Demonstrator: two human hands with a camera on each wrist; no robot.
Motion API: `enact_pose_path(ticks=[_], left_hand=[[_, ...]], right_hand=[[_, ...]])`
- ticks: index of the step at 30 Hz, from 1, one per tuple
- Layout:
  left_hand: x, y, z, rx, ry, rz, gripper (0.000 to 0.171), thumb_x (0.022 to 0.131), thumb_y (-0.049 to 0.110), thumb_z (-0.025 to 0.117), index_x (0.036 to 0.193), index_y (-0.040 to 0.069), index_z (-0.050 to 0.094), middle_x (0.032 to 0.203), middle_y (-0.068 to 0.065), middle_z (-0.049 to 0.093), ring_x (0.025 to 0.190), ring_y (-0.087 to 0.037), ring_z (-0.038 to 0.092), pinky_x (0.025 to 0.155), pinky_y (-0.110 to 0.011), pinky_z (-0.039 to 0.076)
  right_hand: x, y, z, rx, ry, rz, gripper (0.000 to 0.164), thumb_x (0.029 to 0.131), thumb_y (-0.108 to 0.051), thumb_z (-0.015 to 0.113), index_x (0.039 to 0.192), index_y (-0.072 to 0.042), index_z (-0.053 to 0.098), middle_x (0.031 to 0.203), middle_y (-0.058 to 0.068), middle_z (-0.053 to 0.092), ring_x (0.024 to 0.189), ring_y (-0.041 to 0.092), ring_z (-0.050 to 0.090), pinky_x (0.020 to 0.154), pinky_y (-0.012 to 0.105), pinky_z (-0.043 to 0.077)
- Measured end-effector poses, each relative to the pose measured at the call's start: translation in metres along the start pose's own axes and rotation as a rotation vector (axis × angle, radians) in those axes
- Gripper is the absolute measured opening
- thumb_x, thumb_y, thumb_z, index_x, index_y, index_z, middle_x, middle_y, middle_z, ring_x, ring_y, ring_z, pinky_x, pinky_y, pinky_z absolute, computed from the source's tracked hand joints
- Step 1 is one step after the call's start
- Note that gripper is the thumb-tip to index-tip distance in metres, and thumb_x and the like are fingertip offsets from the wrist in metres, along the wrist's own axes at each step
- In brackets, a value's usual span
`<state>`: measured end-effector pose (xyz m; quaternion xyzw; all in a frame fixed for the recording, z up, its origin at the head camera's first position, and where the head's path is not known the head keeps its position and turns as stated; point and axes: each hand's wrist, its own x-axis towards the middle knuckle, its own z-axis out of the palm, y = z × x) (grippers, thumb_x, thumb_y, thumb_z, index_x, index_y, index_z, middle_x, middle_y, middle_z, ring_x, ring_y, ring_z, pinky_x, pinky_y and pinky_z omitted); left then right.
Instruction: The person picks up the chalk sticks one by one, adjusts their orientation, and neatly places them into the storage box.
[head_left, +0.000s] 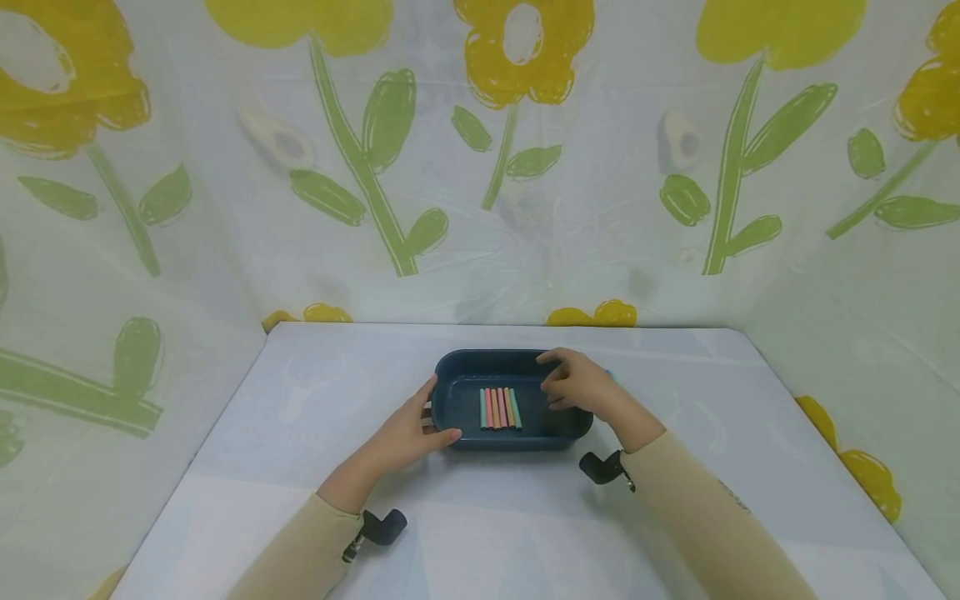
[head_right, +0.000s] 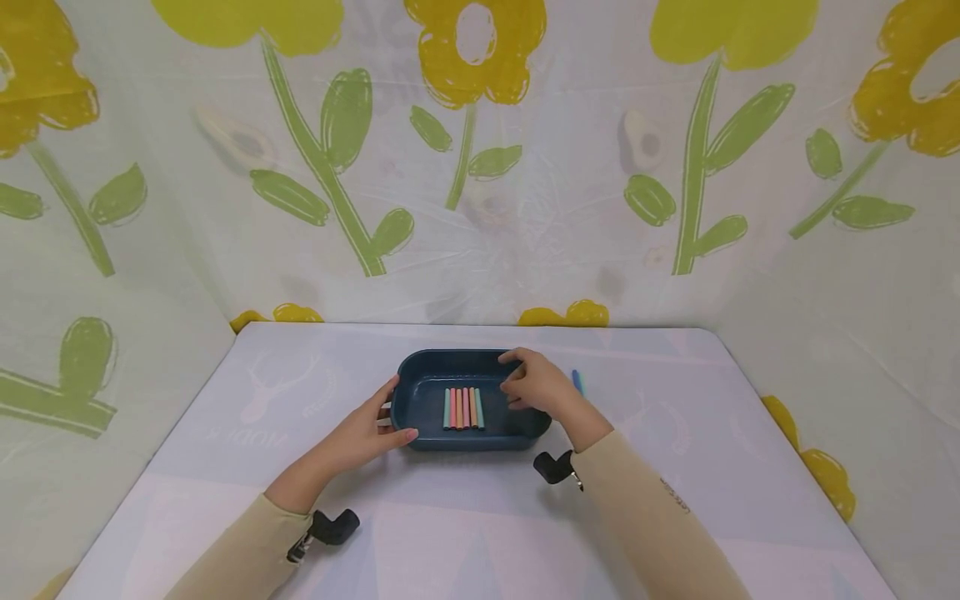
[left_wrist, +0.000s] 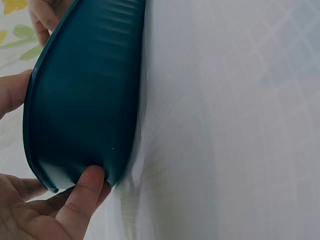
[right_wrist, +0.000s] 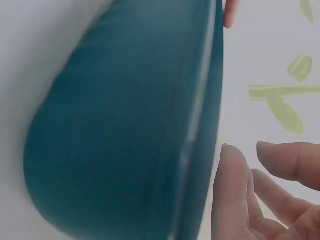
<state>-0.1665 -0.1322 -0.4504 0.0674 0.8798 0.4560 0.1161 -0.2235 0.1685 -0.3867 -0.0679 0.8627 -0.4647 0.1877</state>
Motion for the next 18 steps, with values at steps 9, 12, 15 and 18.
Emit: enact_pose_path(ticks=[9, 12, 15, 18], left_hand=[[0.0, 0.0, 0.001, 0.008, -0.005, 0.001, 0.106, 0.085, 0.046, 0.079, 0.162, 0.016, 0.013, 0.162, -0.016, 0.027, 0.13, -0.035, 0.054, 0.103, -0.049, 0.048], [0.0, 0.0, 0.0, 0.009, -0.007, 0.004, 0.106, 0.085, 0.046, 0.078, 0.162, 0.016, 0.012, 0.162, -0.016, 0.027, 0.129, -0.035, 0.055, 0.103, -0.049, 0.048], [0.0, -0.001, 0.0, 0.005, -0.008, 0.003, 0.106, 0.085, 0.046, 0.078, 0.162, 0.016, 0.012, 0.162, -0.016, 0.026, 0.129, -0.035, 0.055, 0.103, -0.049, 0.048], [0.0, 0.0, 0.0, 0.002, -0.007, -0.001, 0.106, 0.085, 0.045, 0.079, 0.162, 0.017, 0.012, 0.163, -0.016, 0.026, 0.13, -0.035, 0.054, 0.104, -0.049, 0.048]], right_hand=[[-0.011, 0.002, -0.024, -0.018, 0.026, -0.01, 0.05, 0.098, -0.003, 0.057, 0.146, 0.001, 0.043, 0.116, 0.027, 0.06, 0.096, 0.036, 0.068, 0.08, 0.039, 0.061], [-0.015, 0.002, -0.031, -0.038, 0.052, 0.003, 0.051, 0.098, -0.005, 0.059, 0.146, 0.0, 0.043, 0.118, 0.025, 0.059, 0.098, 0.037, 0.068, 0.081, 0.039, 0.061], [-0.018, 0.003, -0.04, -0.056, 0.072, 0.018, 0.053, 0.098, -0.006, 0.061, 0.147, -0.001, 0.042, 0.12, 0.024, 0.058, 0.098, 0.034, 0.069, 0.083, 0.039, 0.06], [-0.02, 0.007, -0.049, -0.072, 0.091, 0.025, 0.053, 0.098, -0.006, 0.061, 0.147, -0.001, 0.042, 0.12, 0.024, 0.059, 0.093, 0.029, 0.069, 0.082, 0.039, 0.06]])
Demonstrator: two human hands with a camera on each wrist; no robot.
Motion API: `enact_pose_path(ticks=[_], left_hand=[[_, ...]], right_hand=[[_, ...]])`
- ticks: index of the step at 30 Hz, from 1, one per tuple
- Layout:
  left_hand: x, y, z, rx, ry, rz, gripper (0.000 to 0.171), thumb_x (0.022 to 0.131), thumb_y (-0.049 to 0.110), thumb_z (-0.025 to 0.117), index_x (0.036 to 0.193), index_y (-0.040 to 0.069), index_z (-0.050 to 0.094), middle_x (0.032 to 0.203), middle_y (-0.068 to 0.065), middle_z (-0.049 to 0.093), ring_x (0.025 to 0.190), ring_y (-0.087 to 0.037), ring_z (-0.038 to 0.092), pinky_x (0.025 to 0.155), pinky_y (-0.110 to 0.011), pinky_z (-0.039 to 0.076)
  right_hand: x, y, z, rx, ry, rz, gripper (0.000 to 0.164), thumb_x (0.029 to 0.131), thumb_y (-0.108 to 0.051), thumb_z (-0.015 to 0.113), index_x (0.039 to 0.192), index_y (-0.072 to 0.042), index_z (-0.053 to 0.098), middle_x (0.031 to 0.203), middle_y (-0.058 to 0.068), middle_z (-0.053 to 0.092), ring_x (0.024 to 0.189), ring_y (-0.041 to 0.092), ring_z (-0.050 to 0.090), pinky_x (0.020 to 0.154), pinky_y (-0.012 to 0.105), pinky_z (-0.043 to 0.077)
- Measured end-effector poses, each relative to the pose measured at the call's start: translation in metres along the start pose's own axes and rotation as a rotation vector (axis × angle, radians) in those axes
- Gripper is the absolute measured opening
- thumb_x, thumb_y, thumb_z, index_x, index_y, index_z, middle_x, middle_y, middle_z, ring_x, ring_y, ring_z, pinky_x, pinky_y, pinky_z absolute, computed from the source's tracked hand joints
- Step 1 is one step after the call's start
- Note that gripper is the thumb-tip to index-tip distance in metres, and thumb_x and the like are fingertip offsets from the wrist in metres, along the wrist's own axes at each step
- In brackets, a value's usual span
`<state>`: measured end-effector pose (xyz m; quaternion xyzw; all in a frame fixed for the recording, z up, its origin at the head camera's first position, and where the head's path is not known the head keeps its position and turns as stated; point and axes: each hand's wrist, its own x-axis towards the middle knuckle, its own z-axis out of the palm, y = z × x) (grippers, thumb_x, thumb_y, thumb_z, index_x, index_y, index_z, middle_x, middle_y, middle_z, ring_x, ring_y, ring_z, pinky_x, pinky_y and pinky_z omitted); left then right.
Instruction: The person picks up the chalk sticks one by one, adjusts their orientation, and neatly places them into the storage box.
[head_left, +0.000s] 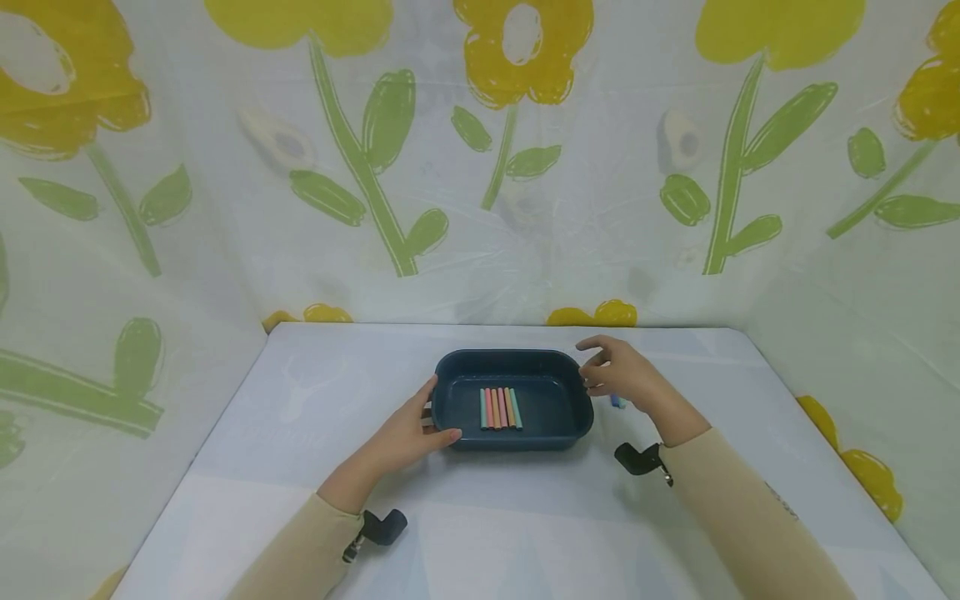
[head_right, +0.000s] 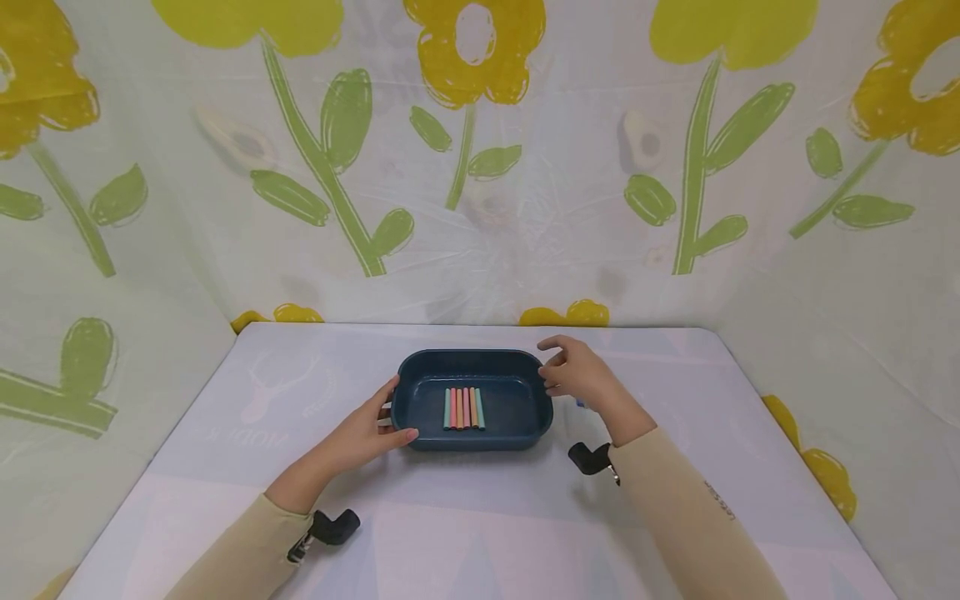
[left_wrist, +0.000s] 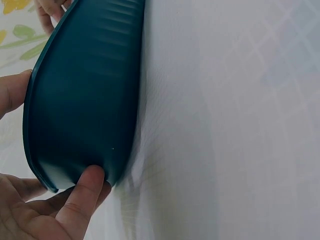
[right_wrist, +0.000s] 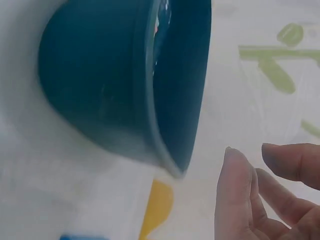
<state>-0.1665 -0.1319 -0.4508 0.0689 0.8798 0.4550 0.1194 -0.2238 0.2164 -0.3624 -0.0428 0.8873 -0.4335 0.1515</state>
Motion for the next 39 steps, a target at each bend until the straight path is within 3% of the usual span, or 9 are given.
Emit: enact_pose_path(ticks=[20, 39], left_hand=[[0.0, 0.0, -0.001, 0.003, -0.004, 0.009, 0.107, 0.085, 0.046, 0.079, 0.162, 0.015, 0.012, 0.161, -0.017, 0.028, 0.128, -0.035, 0.056, 0.102, -0.049, 0.049], [0.001, -0.001, 0.0, 0.005, -0.002, 0.013, 0.105, 0.086, 0.045, 0.078, 0.162, 0.014, 0.013, 0.163, -0.016, 0.026, 0.129, -0.035, 0.055, 0.103, -0.048, 0.049]], right_hand=[[0.008, 0.044, -0.032, -0.001, 0.031, 0.086, 0.054, 0.1, -0.005, 0.059, 0.148, 0.005, 0.036, 0.125, 0.032, 0.055, 0.104, 0.037, 0.064, 0.086, 0.039, 0.059], [0.031, 0.087, -0.031, -0.029, 0.008, 0.215, 0.053, 0.098, -0.003, 0.057, 0.147, 0.005, 0.039, 0.126, 0.03, 0.054, 0.104, 0.033, 0.063, 0.087, 0.039, 0.059]])
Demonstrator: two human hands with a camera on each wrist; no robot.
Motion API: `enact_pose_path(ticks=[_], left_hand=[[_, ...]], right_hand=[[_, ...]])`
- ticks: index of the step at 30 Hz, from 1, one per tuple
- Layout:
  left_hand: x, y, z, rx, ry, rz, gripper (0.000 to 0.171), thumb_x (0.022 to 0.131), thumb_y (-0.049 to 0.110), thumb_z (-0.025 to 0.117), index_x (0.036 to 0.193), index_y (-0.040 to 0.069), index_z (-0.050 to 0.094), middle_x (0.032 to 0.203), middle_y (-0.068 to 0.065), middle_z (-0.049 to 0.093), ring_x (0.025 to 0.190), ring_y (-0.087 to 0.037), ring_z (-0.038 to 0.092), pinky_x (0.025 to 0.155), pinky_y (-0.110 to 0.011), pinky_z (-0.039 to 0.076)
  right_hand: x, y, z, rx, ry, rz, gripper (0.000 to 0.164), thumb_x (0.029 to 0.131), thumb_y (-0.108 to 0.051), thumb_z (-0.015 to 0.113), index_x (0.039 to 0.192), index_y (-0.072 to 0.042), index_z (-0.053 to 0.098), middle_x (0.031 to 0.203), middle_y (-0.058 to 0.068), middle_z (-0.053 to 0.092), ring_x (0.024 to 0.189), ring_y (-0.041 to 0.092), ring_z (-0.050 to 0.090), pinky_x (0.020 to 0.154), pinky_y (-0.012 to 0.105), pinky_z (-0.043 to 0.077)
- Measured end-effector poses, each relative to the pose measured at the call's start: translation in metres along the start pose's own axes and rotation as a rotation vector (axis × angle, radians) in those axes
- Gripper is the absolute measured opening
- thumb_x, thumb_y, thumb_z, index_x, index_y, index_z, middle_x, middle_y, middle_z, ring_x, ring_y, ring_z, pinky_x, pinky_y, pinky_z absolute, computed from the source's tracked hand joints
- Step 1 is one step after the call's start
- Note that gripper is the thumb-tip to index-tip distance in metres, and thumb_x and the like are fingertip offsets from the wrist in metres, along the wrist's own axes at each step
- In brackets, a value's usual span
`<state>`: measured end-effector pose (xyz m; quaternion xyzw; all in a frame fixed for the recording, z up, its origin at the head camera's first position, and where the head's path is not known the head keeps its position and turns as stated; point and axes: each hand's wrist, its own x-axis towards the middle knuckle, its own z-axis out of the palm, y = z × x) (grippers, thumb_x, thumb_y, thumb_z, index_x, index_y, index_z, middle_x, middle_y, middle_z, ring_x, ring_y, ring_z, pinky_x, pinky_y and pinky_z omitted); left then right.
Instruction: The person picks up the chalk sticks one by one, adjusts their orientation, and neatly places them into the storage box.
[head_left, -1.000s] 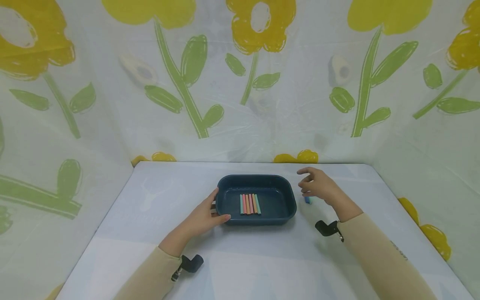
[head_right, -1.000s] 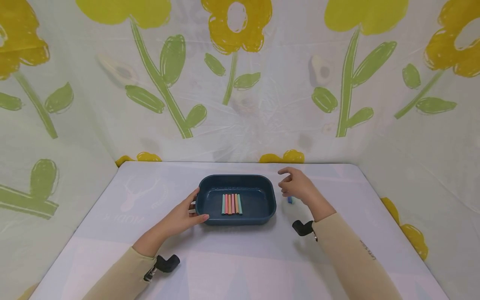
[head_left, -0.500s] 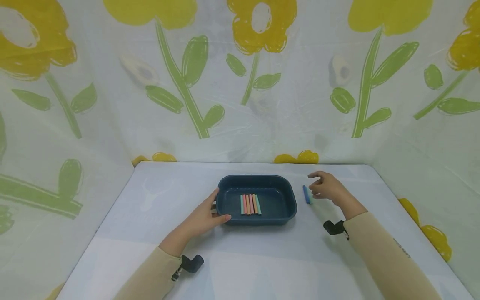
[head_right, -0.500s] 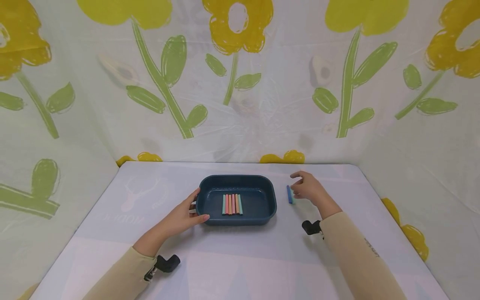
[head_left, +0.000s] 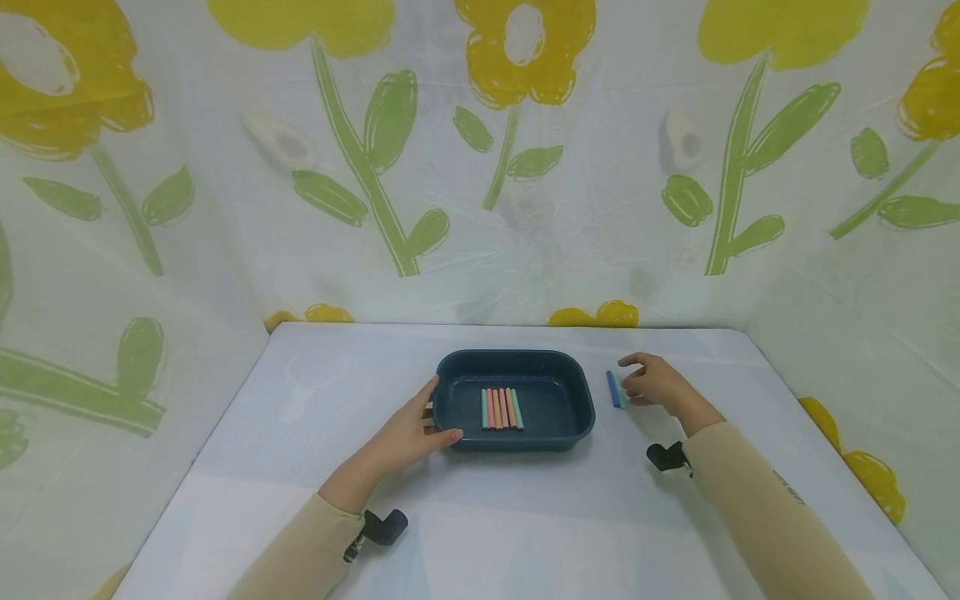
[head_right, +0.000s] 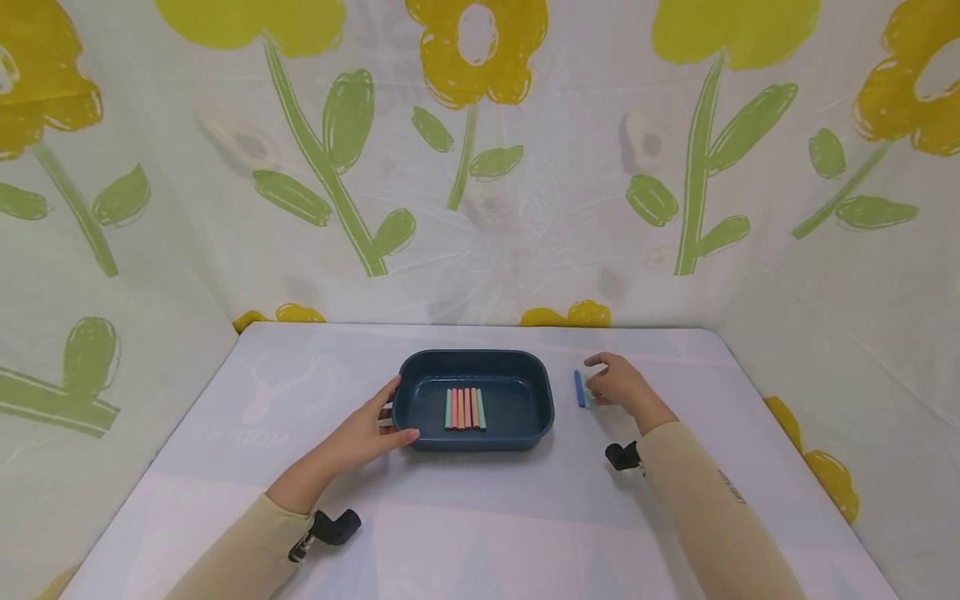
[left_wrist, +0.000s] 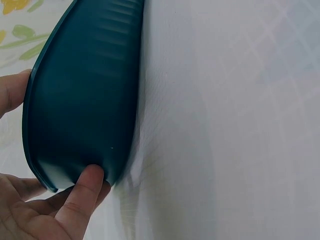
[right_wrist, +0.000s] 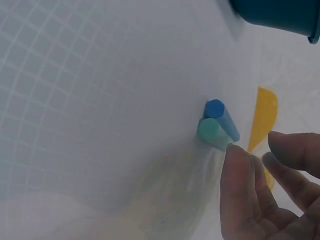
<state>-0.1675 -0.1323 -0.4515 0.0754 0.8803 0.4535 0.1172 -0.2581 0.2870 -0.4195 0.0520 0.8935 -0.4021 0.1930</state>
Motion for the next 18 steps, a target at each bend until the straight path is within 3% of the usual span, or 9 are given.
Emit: enact_pose_path(ticks=[18], left_hand=[[0.0002, -0.0014, 0.0009, -0.008, -0.001, -0.002, 0.106, 0.085, 0.046, 0.079, 0.162, 0.015, 0.013, 0.162, -0.017, 0.027, 0.129, -0.035, 0.055, 0.103, -0.048, 0.049]], right_hand=[[0.0092, 0.0094, 0.0034, -0.115, -0.052, -0.001, 0.055, 0.096, -0.008, 0.059, 0.146, 0.003, 0.041, 0.125, 0.029, 0.057, 0.096, 0.027, 0.065, 0.086, 0.04, 0.058]])
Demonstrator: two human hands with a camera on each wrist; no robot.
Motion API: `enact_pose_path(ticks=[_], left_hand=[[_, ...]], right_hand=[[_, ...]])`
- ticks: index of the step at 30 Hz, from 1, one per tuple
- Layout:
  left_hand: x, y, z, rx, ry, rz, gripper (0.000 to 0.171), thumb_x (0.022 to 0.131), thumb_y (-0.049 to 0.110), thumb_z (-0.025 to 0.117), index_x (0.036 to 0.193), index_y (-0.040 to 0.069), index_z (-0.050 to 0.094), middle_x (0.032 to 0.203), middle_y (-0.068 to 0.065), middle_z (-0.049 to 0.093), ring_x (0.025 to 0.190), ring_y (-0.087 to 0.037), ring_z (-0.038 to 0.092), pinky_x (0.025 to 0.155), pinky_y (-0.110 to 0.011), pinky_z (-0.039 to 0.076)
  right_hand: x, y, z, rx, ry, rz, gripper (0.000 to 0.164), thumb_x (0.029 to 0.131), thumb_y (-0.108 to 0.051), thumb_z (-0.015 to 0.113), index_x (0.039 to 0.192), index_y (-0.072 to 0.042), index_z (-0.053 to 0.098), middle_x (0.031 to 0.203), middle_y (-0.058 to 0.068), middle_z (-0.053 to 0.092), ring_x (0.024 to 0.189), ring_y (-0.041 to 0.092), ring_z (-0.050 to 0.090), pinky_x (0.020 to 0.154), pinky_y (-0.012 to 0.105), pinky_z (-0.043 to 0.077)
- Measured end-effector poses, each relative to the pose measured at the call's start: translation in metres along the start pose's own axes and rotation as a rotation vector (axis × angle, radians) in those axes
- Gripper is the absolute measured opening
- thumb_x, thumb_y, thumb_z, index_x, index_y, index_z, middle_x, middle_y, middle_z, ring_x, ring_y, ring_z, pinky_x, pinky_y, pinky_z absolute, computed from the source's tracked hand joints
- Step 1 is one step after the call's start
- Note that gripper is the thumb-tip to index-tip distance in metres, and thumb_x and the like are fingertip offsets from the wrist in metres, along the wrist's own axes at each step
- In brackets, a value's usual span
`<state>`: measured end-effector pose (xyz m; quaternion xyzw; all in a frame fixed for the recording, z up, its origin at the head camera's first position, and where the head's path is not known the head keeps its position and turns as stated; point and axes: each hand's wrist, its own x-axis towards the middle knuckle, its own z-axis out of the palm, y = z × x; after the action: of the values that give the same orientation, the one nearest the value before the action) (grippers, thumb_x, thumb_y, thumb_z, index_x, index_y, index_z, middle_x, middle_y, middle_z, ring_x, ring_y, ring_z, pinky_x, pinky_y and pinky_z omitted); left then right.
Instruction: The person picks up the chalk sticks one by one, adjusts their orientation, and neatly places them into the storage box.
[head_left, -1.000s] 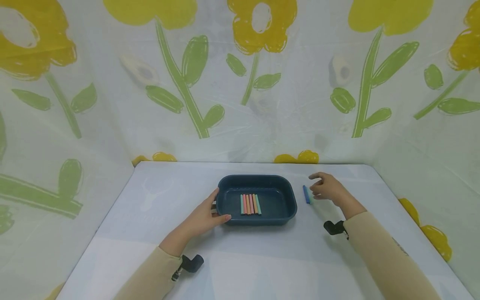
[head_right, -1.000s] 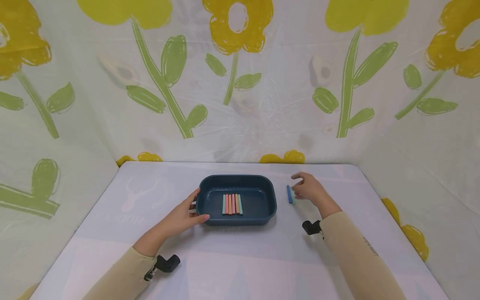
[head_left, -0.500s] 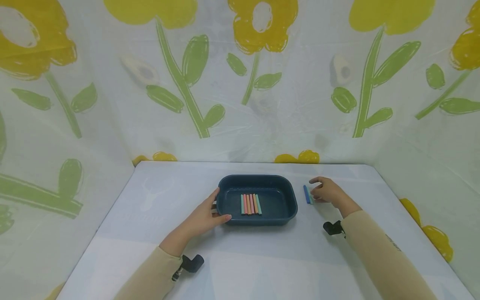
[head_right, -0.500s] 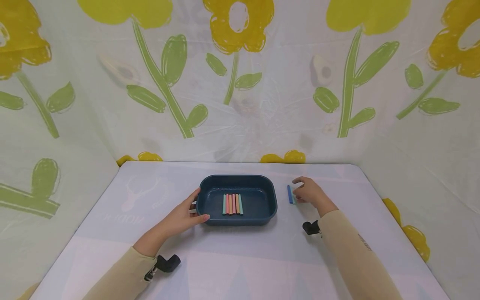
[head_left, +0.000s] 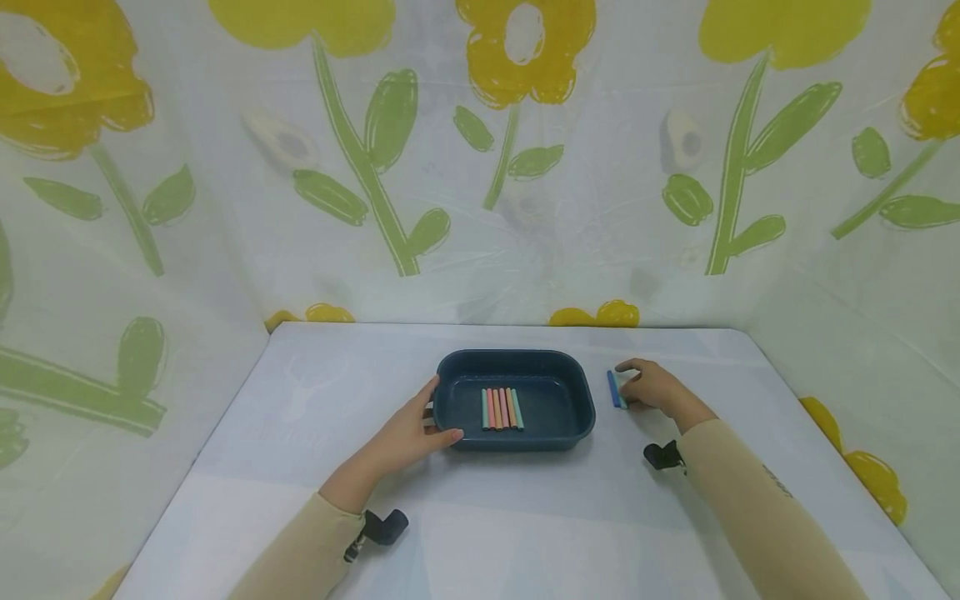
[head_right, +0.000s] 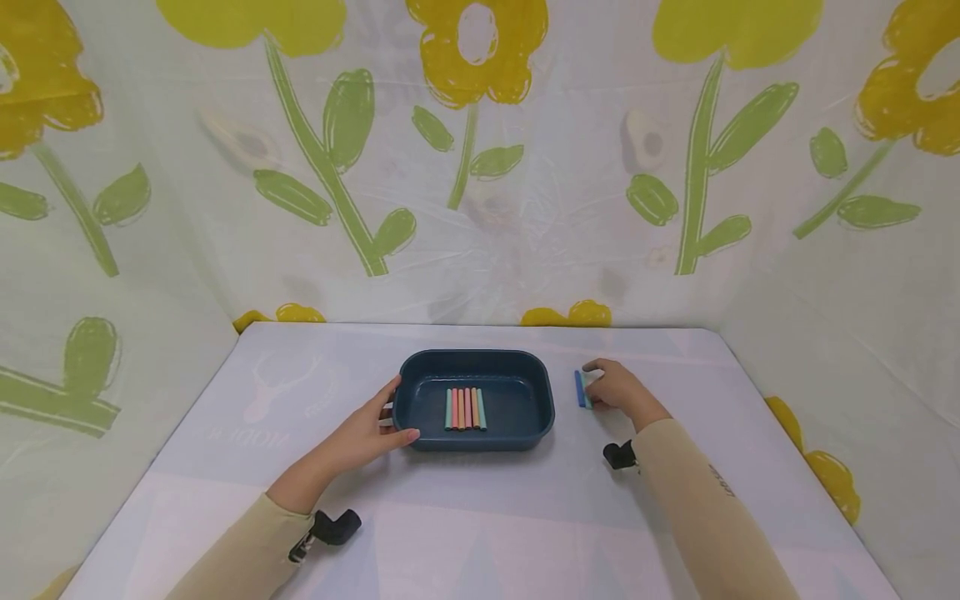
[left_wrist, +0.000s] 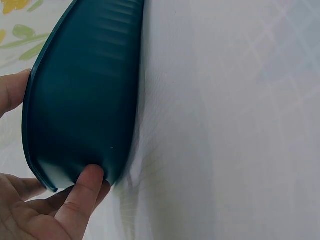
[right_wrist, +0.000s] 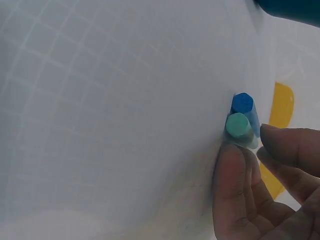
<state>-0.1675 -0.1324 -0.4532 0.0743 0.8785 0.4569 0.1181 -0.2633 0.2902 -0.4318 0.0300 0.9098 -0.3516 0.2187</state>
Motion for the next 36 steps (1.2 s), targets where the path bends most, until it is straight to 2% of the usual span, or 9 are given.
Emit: enact_pose_path(ticks=[17, 27, 36], left_hand=[[-0.001, 0.002, -0.001, 0.007, 0.009, -0.005, 0.106, 0.085, 0.046, 0.079, 0.162, 0.016, 0.013, 0.162, -0.016, 0.027, 0.129, -0.035, 0.055, 0.103, -0.048, 0.049], [0.0, 0.002, -0.001, 0.013, 0.001, -0.012, 0.106, 0.085, 0.045, 0.079, 0.162, 0.015, 0.013, 0.162, -0.016, 0.028, 0.128, -0.034, 0.056, 0.103, -0.047, 0.049], [-0.001, 0.002, -0.001, 0.002, 0.003, -0.015, 0.106, 0.085, 0.044, 0.079, 0.162, 0.015, 0.013, 0.162, -0.016, 0.028, 0.128, -0.034, 0.056, 0.102, -0.047, 0.05]], right_hand=[[0.007, -0.003, -0.004, -0.069, -0.083, 0.005, 0.058, 0.094, -0.005, 0.058, 0.149, 0.0, 0.04, 0.115, 0.022, 0.06, 0.089, 0.025, 0.06, 0.078, 0.033, 0.057], [0.004, -0.002, -0.003, -0.065, -0.063, -0.021, 0.054, 0.095, -0.004, 0.059, 0.146, 0.003, 0.039, 0.117, 0.023, 0.061, 0.091, 0.025, 0.062, 0.081, 0.036, 0.057], [-0.002, 0.001, 0.0, 0.008, -0.017, -0.049, 0.057, 0.095, -0.002, 0.061, 0.146, 0.004, 0.035, 0.109, 0.022, 0.061, 0.086, 0.023, 0.062, 0.079, 0.035, 0.057]])
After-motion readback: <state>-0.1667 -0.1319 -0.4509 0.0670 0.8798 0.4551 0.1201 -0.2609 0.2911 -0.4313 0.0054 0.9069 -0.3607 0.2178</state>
